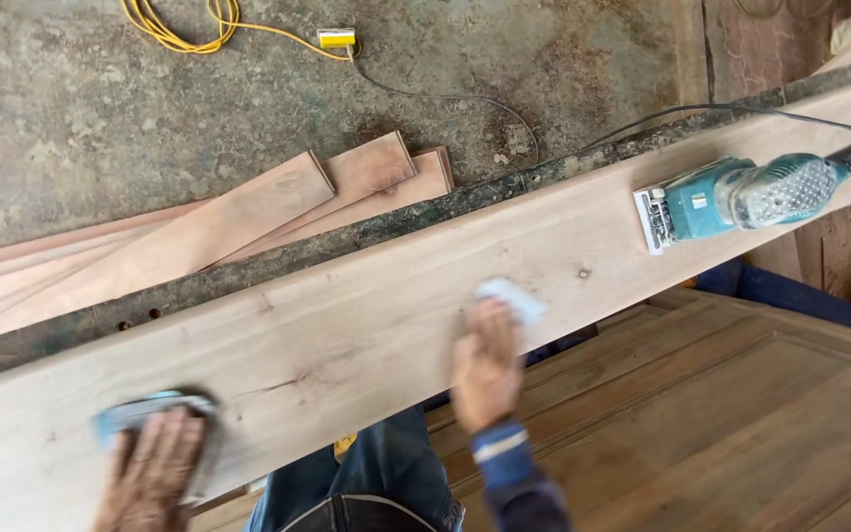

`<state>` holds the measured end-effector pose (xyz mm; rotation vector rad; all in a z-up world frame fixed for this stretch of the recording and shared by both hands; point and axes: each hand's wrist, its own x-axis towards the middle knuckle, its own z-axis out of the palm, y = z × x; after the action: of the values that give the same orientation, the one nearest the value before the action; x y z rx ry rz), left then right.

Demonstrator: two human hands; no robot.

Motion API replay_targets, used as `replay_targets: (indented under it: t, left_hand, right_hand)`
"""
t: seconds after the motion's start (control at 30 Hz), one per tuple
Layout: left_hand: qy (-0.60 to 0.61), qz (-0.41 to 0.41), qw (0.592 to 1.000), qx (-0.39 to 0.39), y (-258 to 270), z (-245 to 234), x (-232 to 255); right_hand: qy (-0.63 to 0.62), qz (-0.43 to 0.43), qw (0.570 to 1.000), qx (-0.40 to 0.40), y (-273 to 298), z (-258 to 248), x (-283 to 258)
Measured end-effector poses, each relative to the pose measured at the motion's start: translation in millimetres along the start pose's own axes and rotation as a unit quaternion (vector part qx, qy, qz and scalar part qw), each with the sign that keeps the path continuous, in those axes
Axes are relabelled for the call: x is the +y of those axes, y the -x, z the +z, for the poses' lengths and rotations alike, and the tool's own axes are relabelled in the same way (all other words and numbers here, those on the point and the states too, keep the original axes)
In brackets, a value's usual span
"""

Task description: Sanding a long wooden board using an orbital sander and manual sandpaper blocks.

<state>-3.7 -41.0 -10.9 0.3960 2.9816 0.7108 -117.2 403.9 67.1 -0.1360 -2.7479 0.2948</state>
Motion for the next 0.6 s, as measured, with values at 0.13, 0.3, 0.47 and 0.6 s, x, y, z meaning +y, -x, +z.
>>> replay_targets:
  t: [0.13,0.3,0.47,0.6]
  left_hand:
    - [-0.093,0.189,0.938,-0.277,-86,-1,71]
    - [0.091,0.412,0.906,-0.046,-214,22,196]
    - [-0.119,0.469,0.874,0.041,-326,79,350]
    - [-0.126,0.471,0.873,-0.012,-381,124,424]
  right_hand:
    - [0.036,-0.110,0.989,-0.094,49,6,-25]
    - [0.228,-0.002,0.972,-0.052,4,3,131]
    - [0.089,0.148,0.985,0.007,-73,-27,206]
    - [0.047,0.173,0.983,0.035,-91,-30,225]
